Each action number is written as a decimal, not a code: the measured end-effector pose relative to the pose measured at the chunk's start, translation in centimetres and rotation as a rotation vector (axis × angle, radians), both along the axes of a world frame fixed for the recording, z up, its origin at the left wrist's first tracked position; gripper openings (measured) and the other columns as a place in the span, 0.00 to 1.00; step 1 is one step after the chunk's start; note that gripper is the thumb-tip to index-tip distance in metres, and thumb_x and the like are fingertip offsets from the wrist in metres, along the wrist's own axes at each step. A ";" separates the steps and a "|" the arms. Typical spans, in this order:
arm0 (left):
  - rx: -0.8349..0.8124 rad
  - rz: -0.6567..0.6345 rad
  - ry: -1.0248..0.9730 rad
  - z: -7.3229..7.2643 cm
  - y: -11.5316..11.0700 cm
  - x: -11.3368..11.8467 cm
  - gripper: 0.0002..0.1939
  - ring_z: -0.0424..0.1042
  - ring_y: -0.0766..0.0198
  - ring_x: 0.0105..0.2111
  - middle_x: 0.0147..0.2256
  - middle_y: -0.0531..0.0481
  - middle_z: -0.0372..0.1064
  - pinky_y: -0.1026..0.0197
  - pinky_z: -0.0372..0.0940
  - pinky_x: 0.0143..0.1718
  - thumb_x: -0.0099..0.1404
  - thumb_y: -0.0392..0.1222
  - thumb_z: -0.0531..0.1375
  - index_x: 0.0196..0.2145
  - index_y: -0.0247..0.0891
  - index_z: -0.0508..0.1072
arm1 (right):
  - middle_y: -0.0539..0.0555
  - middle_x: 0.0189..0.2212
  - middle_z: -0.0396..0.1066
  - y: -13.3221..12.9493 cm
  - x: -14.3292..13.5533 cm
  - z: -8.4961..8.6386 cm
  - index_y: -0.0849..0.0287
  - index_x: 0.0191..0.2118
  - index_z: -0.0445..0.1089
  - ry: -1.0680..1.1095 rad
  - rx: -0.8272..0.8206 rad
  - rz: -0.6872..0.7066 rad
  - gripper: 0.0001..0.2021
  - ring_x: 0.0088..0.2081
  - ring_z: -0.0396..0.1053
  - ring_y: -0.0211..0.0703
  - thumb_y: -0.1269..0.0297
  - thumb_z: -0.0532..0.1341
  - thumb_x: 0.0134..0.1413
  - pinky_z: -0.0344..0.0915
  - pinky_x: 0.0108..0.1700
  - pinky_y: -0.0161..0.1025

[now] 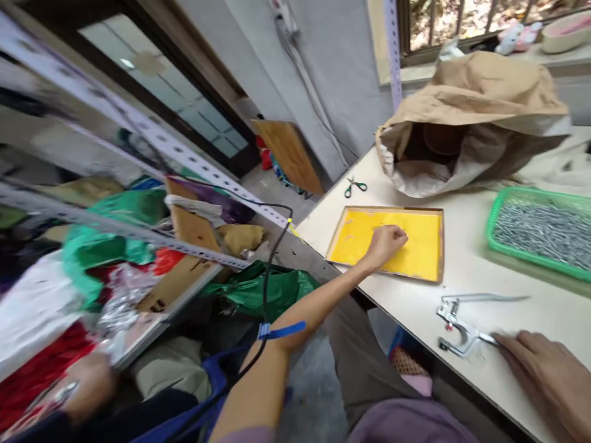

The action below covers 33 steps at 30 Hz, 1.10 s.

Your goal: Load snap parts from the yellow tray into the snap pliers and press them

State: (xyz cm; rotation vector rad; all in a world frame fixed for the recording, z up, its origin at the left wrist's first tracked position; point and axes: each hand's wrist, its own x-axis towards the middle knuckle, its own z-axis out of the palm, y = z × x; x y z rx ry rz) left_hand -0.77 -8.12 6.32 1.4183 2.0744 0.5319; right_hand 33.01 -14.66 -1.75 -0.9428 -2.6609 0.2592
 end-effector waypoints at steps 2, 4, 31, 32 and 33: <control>-0.120 0.018 -0.356 0.0 -2.8 2.3 0.05 0.68 0.69 0.21 0.23 0.52 0.71 0.67 0.65 0.25 0.62 0.35 0.60 0.34 0.31 0.75 | 0.54 0.28 0.69 -0.2 -0.6 1.5 0.54 0.42 0.72 -0.019 0.023 -0.008 0.14 0.29 0.67 0.44 0.67 0.49 0.63 0.61 0.30 0.41; -0.236 0.053 -0.615 -0.3 -5.5 4.7 0.03 0.64 0.72 0.18 0.21 0.55 0.68 0.70 0.61 0.20 0.59 0.33 0.62 0.32 0.31 0.74 | 0.53 0.26 0.67 -0.2 -1.3 2.6 0.55 0.37 0.71 -0.060 0.048 -0.030 0.15 0.28 0.65 0.43 0.63 0.48 0.66 0.59 0.30 0.40; -0.669 0.034 -0.439 -2.7 -8.9 9.6 0.08 0.56 0.73 0.12 0.10 0.61 0.56 0.69 0.52 0.15 0.58 0.35 0.61 0.22 0.33 0.70 | 0.52 0.26 0.62 -1.4 -2.1 3.1 0.57 0.30 0.65 -0.095 0.099 -0.102 0.12 0.29 0.59 0.43 0.82 0.51 0.54 0.52 0.31 0.39; -0.684 0.014 -0.425 -2.7 -8.8 9.7 0.08 0.57 0.72 0.12 0.10 0.61 0.55 0.69 0.53 0.16 0.58 0.34 0.61 0.21 0.33 0.70 | 0.52 0.26 0.62 -1.4 -2.2 3.1 0.57 0.30 0.65 -0.094 0.106 -0.101 0.12 0.29 0.59 0.43 0.82 0.52 0.54 0.52 0.30 0.39; -0.696 -0.002 -0.414 -2.7 -8.7 9.7 0.08 0.57 0.72 0.12 0.10 0.61 0.55 0.69 0.54 0.16 0.57 0.33 0.61 0.21 0.33 0.69 | 0.52 0.25 0.62 -1.5 -2.2 3.1 0.57 0.30 0.65 -0.092 0.108 -0.099 0.12 0.28 0.59 0.43 0.81 0.52 0.54 0.52 0.30 0.39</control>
